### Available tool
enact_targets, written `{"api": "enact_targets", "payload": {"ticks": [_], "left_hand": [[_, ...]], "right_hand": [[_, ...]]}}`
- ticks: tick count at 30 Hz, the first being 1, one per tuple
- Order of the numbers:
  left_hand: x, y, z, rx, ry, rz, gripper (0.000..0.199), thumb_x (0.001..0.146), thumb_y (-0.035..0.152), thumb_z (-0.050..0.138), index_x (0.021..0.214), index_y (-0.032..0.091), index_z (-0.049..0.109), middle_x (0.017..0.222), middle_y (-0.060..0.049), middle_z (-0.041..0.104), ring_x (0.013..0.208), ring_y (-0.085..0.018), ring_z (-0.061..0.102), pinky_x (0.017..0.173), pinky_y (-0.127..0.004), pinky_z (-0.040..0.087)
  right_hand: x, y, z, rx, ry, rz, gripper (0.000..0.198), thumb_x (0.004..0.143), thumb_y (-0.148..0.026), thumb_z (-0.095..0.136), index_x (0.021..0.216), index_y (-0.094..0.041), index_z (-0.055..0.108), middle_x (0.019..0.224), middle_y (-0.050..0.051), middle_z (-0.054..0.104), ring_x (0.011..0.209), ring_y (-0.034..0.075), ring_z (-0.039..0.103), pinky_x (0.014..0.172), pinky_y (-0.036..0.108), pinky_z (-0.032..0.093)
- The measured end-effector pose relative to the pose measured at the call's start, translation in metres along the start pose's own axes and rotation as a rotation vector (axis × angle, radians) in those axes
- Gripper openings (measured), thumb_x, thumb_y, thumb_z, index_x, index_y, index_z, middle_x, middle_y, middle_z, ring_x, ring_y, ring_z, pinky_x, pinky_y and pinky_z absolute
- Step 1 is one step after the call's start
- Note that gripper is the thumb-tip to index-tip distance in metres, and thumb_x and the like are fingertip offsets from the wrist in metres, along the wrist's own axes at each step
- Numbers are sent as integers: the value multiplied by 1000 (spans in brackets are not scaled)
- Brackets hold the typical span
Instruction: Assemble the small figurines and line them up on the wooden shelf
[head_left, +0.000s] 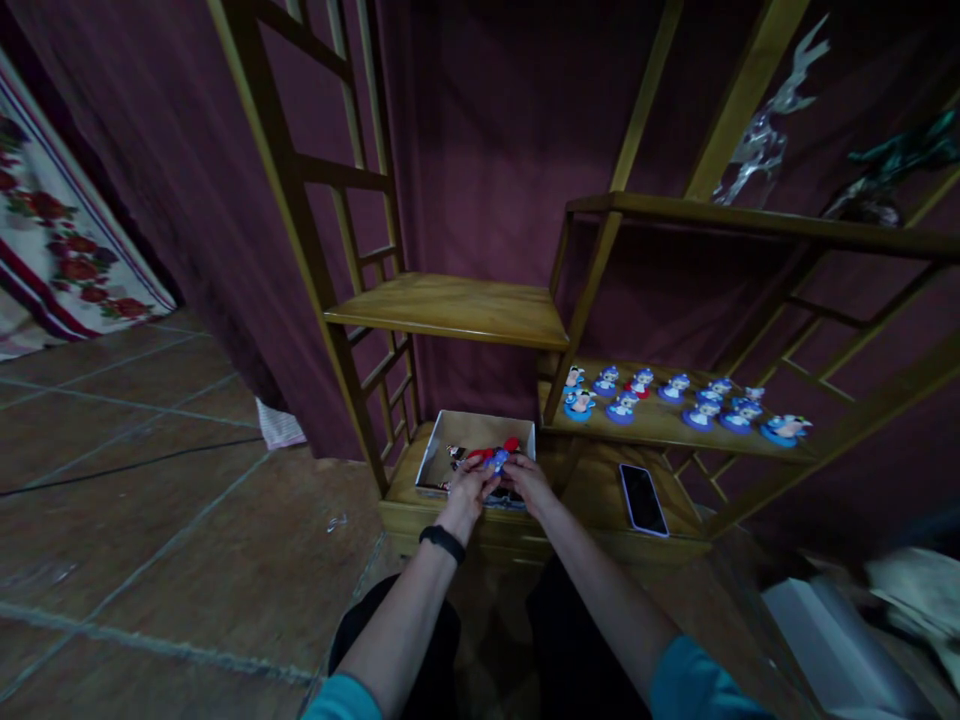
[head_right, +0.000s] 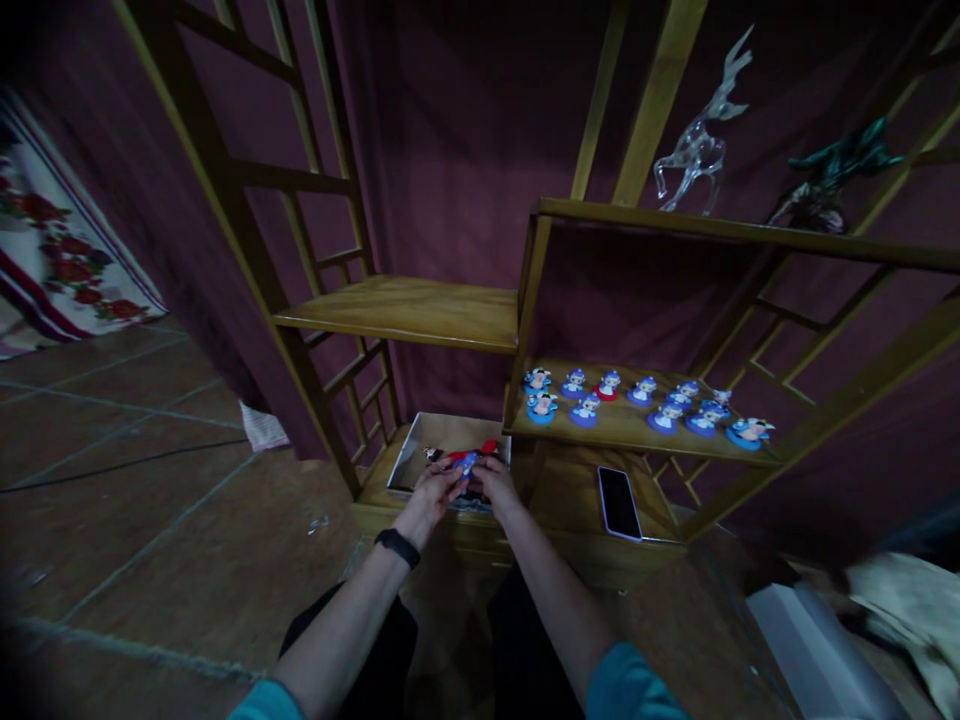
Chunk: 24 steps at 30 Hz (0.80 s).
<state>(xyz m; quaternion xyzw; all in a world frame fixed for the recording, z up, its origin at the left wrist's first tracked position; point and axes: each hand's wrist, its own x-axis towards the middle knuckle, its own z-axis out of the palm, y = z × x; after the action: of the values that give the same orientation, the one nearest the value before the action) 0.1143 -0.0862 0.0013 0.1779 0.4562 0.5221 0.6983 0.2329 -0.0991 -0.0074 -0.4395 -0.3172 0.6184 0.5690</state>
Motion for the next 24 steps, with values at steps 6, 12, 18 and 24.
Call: {"api": "enact_targets", "payload": {"ticks": [6,12,18,24], "left_hand": [[1,1,2,-25,-47,44,25,60,0,69,80,13,60,68,-3,65,61,-11,61,64,-25,51],[7,2,0,3,-56,139,29,56,2,69,81,13,63,65,-2,65,59,-12,60,59,-24,46],[12,0,2,50,-89,241,24,54,2,67,76,12,65,66,-4,66,60,-12,59,60,-23,45],[13,-3,4,80,-77,311,23,52,4,71,74,11,66,67,-4,66,62,-13,59,62,-24,45]], "right_hand": [[-1,-3,4,2,-90,-42,25,57,-22,71,80,-18,62,80,0,66,73,15,62,72,30,50],[3,0,5,-145,-98,-106,38,61,-26,69,97,-22,59,93,0,65,87,17,60,77,29,48],[12,5,3,-384,39,-272,31,62,-22,66,92,-24,60,86,-3,62,82,15,56,76,25,45],[14,4,1,-433,78,-327,25,63,-24,65,88,-23,63,81,-3,63,76,15,56,75,25,42]]}}
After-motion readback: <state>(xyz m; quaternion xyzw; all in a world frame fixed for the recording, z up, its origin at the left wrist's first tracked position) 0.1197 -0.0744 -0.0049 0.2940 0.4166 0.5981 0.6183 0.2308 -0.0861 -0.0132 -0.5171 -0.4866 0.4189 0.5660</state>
